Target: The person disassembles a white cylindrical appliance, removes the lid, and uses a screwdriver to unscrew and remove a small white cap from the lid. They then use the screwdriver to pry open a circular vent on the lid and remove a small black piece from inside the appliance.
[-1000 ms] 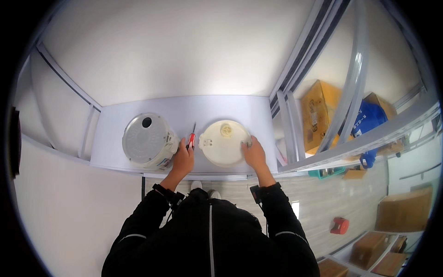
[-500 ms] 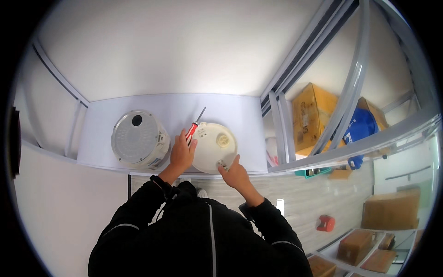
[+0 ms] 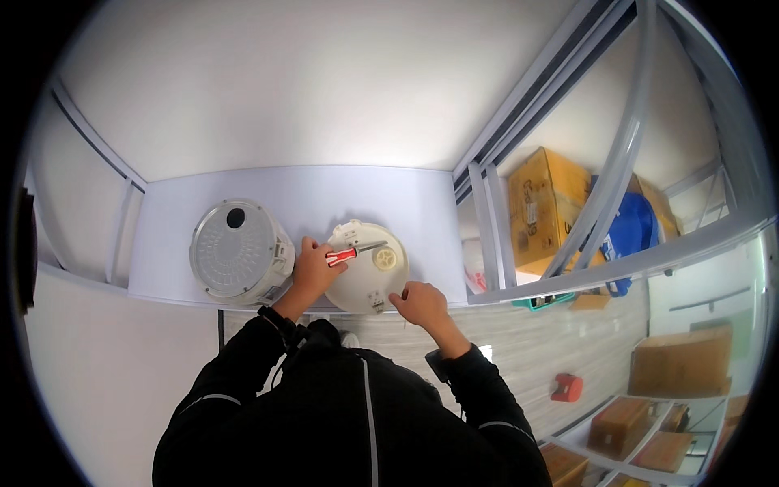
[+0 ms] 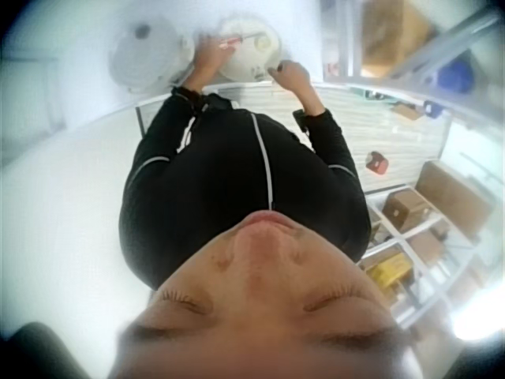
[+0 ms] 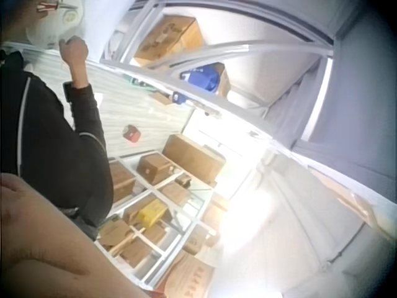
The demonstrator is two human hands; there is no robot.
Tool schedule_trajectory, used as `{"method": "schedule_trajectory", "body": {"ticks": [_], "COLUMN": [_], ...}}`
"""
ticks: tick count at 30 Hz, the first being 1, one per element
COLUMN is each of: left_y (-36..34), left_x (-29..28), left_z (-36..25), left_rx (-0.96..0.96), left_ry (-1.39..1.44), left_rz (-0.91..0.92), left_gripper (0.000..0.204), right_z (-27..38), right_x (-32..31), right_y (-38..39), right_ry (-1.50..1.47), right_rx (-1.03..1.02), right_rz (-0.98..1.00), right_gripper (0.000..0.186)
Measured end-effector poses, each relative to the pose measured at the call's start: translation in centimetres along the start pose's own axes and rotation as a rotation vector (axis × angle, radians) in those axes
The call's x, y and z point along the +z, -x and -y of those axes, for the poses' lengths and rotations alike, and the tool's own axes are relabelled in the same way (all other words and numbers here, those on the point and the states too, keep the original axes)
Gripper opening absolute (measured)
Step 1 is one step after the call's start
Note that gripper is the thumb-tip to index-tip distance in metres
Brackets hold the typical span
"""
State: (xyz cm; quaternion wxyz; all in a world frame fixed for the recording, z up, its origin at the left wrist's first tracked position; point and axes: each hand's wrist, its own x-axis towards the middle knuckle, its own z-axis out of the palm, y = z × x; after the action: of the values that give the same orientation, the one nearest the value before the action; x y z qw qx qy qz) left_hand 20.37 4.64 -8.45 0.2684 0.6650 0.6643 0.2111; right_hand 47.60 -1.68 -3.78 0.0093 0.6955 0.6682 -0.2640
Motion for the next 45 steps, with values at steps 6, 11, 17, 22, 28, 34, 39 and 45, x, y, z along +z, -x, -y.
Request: {"method": "schedule_trajectory", "body": {"ticks": [6, 11, 17, 22, 28, 34, 39, 45], "left_y": [-0.3, -0.8, -0.6, -0.3, 0.1, 0.1, 0.1, 0.1], "left_x": [-0.7, 0.1, -0.4, -0.5, -1.0, -0.7, -0.3, -0.1], "left_z": [-1.1, 0.2, -0.5, -0.3, -1.0, -0.3, -0.5, -0.4], "left_rx": [-0.012, 0.006, 0.034, 0.031, 0.013, 0.077, 0.025, 0.042], "left_ry": [0.037, 0.005, 0.027, 0.036, 0.051, 0.046, 0.03, 0.011], "left_rz": [0.104, 0.171, 0.093, 0.068, 0.074, 0.027, 0.05, 0.041], "left_gripper": [0.053, 0.062, 0.064, 0.064, 0.064, 0.063, 0.063, 0.062], "right_z": [0.7, 3.7, 4.1, 4.6, 3.6, 3.4, -1.0, -5.7], "right_x": [-2.1, -4.4, -1.3, -0.4, -0.5, -1.2, -2.7, 1.5], "right_y": [-0.5, -1.8, -4.5, -5.4, -5.1, -4.1, -3.6, -2.9], "right_ry": [0.233, 0.125, 0.182, 0.101, 0.348, -0.133, -0.553, -0.478], "right_rx": [0.002, -0.056, -0.182, -0.155, -0.525, -0.447, -0.164, -0.101], "right_rz": [0.075, -0.245, -0.294, -0.295, -0.445, -0.49, -0.565, -0.56], "right_gripper": [0.049, 0.047, 0.046, 0.04, 0.031, 0.034, 0.04, 0.048]}}
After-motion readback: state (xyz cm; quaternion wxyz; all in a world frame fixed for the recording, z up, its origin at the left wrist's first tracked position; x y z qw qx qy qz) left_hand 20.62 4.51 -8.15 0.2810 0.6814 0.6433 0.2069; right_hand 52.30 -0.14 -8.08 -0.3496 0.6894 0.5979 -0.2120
